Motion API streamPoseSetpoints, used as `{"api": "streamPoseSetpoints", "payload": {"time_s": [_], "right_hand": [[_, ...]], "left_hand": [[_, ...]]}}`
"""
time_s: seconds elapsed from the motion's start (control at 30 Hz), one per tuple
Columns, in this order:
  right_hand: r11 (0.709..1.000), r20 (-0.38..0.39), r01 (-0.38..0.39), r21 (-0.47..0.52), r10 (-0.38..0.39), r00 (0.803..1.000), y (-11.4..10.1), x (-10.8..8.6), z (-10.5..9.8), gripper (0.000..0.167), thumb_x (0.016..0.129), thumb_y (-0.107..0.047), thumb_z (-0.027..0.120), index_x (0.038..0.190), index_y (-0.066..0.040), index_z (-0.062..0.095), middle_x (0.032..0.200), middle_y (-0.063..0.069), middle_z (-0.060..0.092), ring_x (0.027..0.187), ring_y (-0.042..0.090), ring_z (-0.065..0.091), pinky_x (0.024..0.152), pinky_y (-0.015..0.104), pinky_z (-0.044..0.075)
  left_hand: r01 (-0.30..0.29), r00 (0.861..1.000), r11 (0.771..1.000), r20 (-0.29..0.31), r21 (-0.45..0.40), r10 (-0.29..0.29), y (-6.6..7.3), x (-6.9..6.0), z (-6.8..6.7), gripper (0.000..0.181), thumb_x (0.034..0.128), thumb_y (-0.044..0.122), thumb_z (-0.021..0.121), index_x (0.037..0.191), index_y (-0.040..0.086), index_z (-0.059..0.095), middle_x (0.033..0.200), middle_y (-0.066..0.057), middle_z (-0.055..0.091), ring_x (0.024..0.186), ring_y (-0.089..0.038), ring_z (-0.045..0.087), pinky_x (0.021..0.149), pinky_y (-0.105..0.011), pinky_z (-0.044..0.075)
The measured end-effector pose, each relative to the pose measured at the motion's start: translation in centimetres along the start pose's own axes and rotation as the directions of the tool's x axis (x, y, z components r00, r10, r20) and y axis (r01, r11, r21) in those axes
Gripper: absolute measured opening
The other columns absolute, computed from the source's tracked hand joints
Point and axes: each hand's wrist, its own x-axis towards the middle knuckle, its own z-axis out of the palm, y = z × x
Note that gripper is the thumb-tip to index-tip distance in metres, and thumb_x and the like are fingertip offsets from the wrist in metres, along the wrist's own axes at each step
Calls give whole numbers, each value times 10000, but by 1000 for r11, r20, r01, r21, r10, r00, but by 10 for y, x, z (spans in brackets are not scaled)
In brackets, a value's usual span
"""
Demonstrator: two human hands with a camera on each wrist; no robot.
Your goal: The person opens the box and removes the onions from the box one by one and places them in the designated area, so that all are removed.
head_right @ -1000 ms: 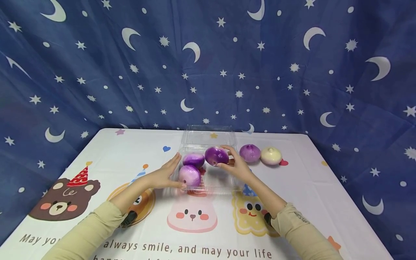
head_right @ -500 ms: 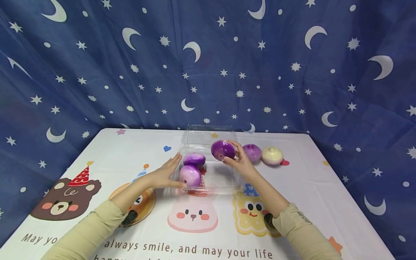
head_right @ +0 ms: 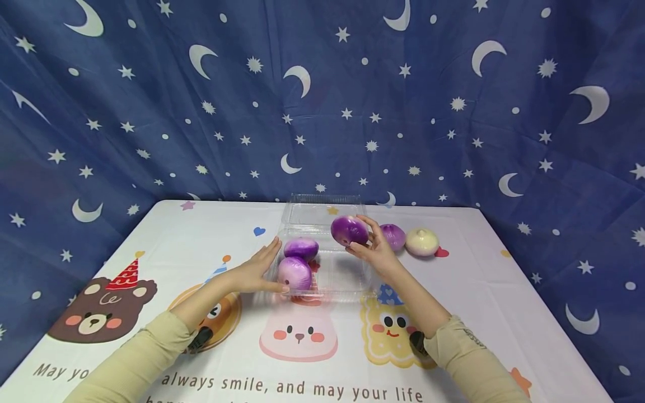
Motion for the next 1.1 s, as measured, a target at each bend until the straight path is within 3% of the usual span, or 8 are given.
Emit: {"api": "streamPoseSetpoints", "payload": {"time_s": [0.27, 0.47, 0.67, 0.77, 0.93, 1.1], "right_hand": [[997, -2, 23, 69, -23, 1000, 0, -2, -5, 607, 936, 37, 498, 1384, -338, 333, 1409, 3, 259, 1206, 166, 429, 891, 297, 540], [996, -41, -17, 91, 21, 999, -2, -2, -8, 591, 935, 63, 472, 1346, -343, 352, 1456, 88, 197, 1140, 126, 502, 898, 283, 534], [982, -42, -21, 189, 29, 999, -9, -5, -6, 353, 991, -86, 429, 1243, -334, 411, 1484, 119, 86, 992, 117, 624, 847, 288, 558], [979, -27, -11, 206, 17, 999, -13, -6, -4, 285, 1003, -130, 411, 1210, -324, 434, 1458, 82, 106, 988, 122, 629, 837, 293, 563], [984, -6, 10, 179, -9, 1000, -13, -7, -6, 321, 990, -70, 399, 1187, -319, 451, 1381, 37, 180, 1038, 117, 594, 860, 298, 555], [989, 25, 45, 141, -49, 998, -8, -8, -15, 289, 953, -196, 537, 1193, -343, 473, 1343, 25, 227, 1063, 157, 567, 873, 316, 549]], "left_hand": [[6, 1000, 1000, 7, -8, -6, 0, 0, 1, 1168, 746, 642, 646, 1518, 59, -7, 1595, -101, -90, 1433, -458, 22, 1043, -735, 158], [4, 1000, 1000, 8, -7, -4, 1, -1, 0, 1164, 750, 636, 645, 1516, 52, -9, 1594, -114, -88, 1432, -460, 24, 1043, -732, 163], [9, 1000, 1000, 16, 1, -9, 1, -1, -1, 1156, 758, 628, 643, 1516, 56, -16, 1592, -108, -98, 1434, -456, 14, 1053, -725, 154], [12, 1000, 1000, 17, 0, -12, 1, -2, -1, 1158, 756, 625, 647, 1516, 57, -18, 1592, -105, -102, 1434, -455, 12, 1055, -723, 151], [9, 1000, 1000, 15, -3, -9, 0, -1, 0, 1156, 756, 628, 643, 1517, 57, -13, 1593, -106, -99, 1435, -452, 15, 1051, -726, 158], [0, 1000, 1000, 8, -2, 0, 0, -1, 0, 1155, 758, 635, 637, 1515, 47, -7, 1593, -116, -89, 1432, -459, 24, 1050, -726, 160]]}}
